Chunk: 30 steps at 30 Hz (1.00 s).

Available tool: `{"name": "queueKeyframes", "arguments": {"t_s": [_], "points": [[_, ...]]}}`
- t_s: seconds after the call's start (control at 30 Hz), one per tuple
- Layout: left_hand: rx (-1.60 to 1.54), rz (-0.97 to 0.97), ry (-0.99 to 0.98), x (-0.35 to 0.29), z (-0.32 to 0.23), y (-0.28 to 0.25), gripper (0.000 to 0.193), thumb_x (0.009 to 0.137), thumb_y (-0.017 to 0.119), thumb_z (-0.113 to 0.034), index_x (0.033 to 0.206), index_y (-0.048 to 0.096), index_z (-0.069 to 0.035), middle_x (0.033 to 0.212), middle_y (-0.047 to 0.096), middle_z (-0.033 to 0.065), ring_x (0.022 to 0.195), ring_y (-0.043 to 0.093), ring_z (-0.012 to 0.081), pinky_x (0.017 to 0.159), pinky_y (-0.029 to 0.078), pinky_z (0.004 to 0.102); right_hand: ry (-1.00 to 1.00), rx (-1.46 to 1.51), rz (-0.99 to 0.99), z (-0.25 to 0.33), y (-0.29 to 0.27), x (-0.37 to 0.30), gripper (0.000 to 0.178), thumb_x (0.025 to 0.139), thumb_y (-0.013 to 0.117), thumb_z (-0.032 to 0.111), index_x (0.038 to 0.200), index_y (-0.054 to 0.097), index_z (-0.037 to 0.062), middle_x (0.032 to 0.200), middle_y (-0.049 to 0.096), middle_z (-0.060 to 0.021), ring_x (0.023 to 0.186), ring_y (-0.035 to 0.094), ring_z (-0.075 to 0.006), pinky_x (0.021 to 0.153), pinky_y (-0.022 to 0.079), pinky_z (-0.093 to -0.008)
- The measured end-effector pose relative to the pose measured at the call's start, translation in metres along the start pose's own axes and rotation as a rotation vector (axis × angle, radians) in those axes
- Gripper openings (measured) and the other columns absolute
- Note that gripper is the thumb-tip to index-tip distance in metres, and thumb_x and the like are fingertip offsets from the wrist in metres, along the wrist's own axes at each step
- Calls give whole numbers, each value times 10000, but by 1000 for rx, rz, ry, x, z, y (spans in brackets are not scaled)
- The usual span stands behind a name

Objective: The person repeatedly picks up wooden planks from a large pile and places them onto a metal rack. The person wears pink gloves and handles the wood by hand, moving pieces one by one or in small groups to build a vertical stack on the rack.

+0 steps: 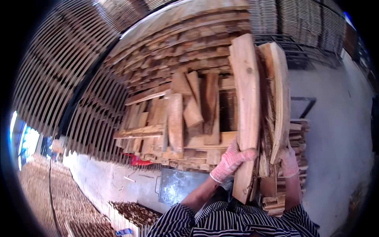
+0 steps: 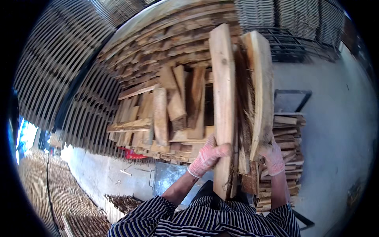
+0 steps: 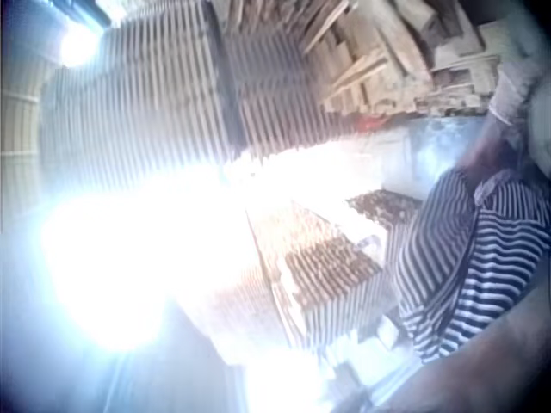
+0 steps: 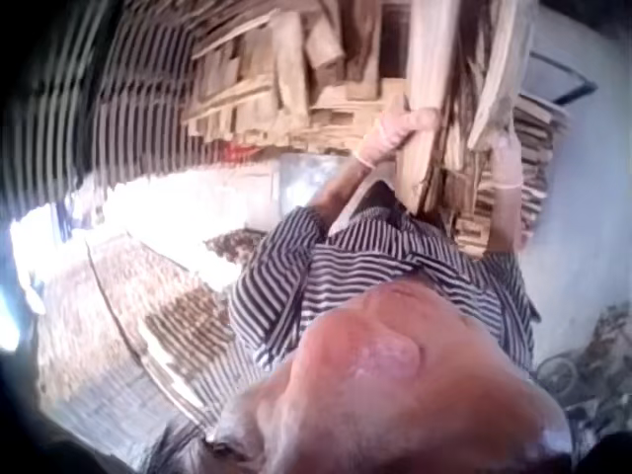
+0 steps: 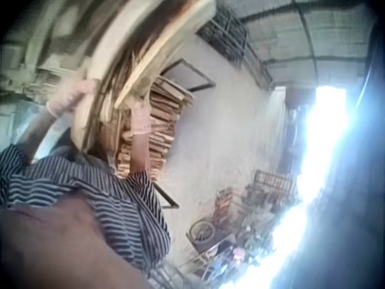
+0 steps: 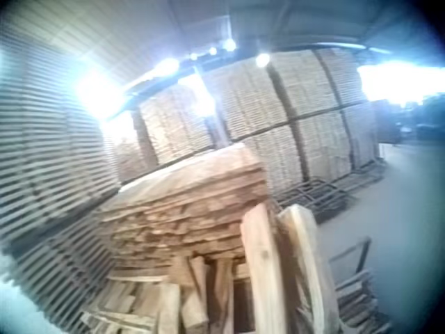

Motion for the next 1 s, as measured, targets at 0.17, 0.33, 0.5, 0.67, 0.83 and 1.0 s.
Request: {"name": "queueKeyframes", "arguments": {"t_s": [0.17, 0.33, 0.5, 0.67, 0.83, 1.0], "points": [[-133, -250, 101, -60, -63, -105, 719, 819, 822, -275, 1401, 486, -16, 1131, 665, 70, 1002, 651, 177, 883, 558, 331, -37, -321, -37, 167, 129, 106, 383, 1015, 541, 146, 1385, 564, 50, 1184, 700, -139, 1042, 683, -236, 930, 544, -332], [-69, -397, 146, -109, -149, -224, 725, 862, 781, -426, 1385, 510, -3, 1214, 650, 99, 1078, 648, 218, 979, 532, 377, -140, 67, 37, 240, 265, 210, 513, 988, 588, 265, 1440, 472, 53, 1287, 645, -163, 1196, 623, -249, 1055, 473, -342], [-5, -343, 109, -138, -198, -348, 665, 944, 678, -476, 1407, 542, -17, 1299, 652, 118, 1157, 643, 222, 1029, 519, 382, 37, 535, 134, 269, 418, 277, 740, 924, 662, 379, 1525, 334, 99, 1390, 569, -192, 1285, 561, -280, 1112, 417, -368], [119, -387, -168, -108, -223, -484, 558, 928, 707, -428, 1326, 627, -45, 1182, 705, 108, 1005, 691, 190, 904, 567, 359, 317, 589, 73, 257, 513, 329, 988, 859, 736, 493, 1610, 197, 145, 1494, 493, -221, 1374, 500, -311, 1168, 362, -395], [559, -498, -398, -82, -196, -617, 475, 905, 729, -338, 1276, 679, -45, 1112, 726, 65, 903, 697, 163, 812, 581, 321, 695, -364, 160, 227, 553, 344, 1138, 771, 768, 509, 1630, 132, 118, 1555, 416, -248, 1411, 455, -357, 1164, 358, -384], [234, -308, -396, -94, -202, -654, 553, 897, 732, -364, 1337, 639, -41, 1102, 728, 81, 894, 704, 165, 790, 592, 304, 802, -496, 236, 200, 559, 344, 1014, 901, 548, 555, 1634, -3, 121, 1662, 156, -261, 1516, 280, -367, 1223, 255, -387]]}}
Point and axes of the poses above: each hand's wrist, its own x-axis towards the middle knuckle, its own y-axis out of the palm, z = x × y, the point moved 8 cm from there along x, towards the middle knuckle
